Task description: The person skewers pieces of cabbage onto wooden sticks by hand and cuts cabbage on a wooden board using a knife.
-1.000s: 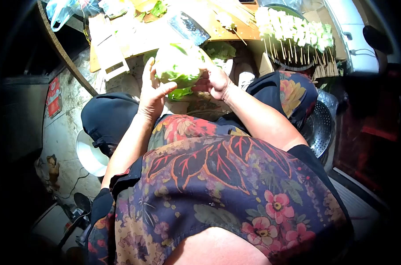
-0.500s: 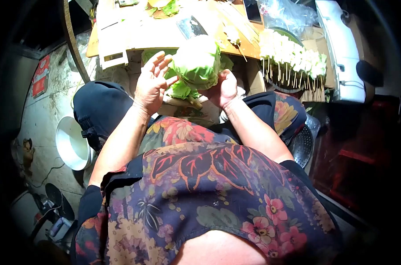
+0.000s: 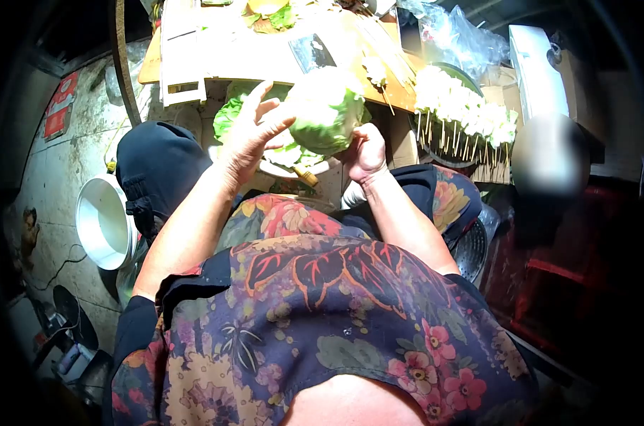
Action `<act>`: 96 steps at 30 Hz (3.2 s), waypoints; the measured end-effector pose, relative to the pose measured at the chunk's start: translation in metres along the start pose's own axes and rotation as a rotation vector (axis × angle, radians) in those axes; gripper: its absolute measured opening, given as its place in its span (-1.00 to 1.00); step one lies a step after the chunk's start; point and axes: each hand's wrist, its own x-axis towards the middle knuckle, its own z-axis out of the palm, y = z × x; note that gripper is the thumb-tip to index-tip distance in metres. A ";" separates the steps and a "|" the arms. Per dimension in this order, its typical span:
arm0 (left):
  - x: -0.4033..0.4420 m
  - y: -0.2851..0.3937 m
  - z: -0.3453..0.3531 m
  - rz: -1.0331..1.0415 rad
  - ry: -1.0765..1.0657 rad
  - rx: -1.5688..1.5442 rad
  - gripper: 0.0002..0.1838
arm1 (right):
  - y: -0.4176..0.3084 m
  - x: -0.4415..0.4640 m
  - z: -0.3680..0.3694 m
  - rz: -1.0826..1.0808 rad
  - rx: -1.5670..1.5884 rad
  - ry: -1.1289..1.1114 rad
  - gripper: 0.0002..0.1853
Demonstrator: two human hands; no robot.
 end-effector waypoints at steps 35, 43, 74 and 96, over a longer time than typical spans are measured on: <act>-0.004 -0.018 0.017 0.056 0.064 -0.078 -0.33 | 0.012 0.001 0.013 -0.592 -1.206 0.031 -0.33; -0.013 -0.015 0.012 0.083 0.069 -0.079 -0.29 | 0.013 -0.001 0.012 -0.634 -1.161 0.027 -0.35; 0.005 -0.019 -0.041 0.067 0.196 -0.701 -0.27 | 0.007 -0.001 0.011 -0.024 -0.225 0.200 -0.78; 0.000 -0.011 -0.026 -0.171 0.321 -0.630 -0.27 | 0.023 0.014 0.012 -0.334 -1.402 -0.029 -0.28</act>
